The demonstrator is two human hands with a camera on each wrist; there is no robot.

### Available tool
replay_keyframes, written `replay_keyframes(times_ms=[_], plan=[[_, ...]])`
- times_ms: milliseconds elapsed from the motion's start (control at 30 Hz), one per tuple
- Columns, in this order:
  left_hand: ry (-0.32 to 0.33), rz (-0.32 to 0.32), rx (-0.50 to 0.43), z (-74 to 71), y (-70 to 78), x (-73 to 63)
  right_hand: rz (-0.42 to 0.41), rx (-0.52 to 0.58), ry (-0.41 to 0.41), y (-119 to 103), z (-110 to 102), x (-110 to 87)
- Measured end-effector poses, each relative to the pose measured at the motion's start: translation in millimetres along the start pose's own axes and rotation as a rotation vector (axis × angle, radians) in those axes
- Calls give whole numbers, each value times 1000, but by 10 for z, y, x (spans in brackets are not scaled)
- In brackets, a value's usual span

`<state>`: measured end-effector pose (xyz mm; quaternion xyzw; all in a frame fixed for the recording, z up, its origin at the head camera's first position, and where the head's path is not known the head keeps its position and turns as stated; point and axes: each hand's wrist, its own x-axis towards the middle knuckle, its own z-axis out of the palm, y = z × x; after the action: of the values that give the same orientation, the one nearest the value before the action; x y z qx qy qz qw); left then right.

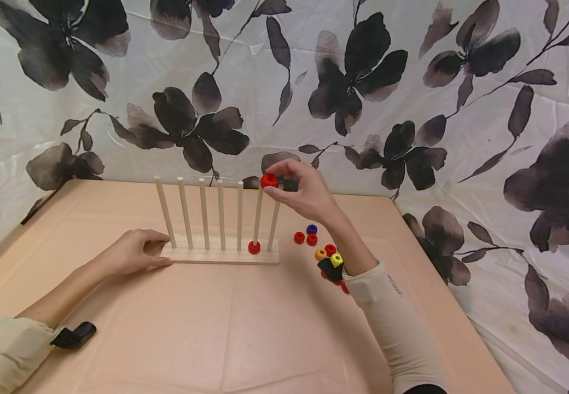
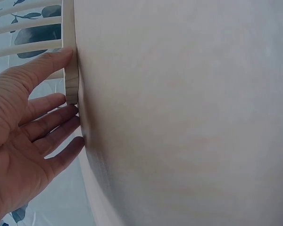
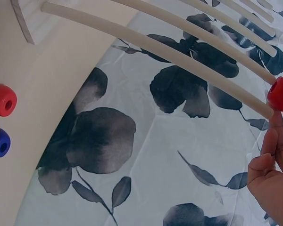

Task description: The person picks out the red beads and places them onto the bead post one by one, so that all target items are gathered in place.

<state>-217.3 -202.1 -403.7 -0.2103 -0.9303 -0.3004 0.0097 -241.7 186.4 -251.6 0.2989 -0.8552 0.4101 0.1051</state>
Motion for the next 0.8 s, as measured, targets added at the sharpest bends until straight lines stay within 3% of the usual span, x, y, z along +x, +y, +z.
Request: replay_keyframes(times_ms=[800], plan=[[-6, -1, 2, 9, 5, -2, -16, -15, -21, 26, 64, 39]])
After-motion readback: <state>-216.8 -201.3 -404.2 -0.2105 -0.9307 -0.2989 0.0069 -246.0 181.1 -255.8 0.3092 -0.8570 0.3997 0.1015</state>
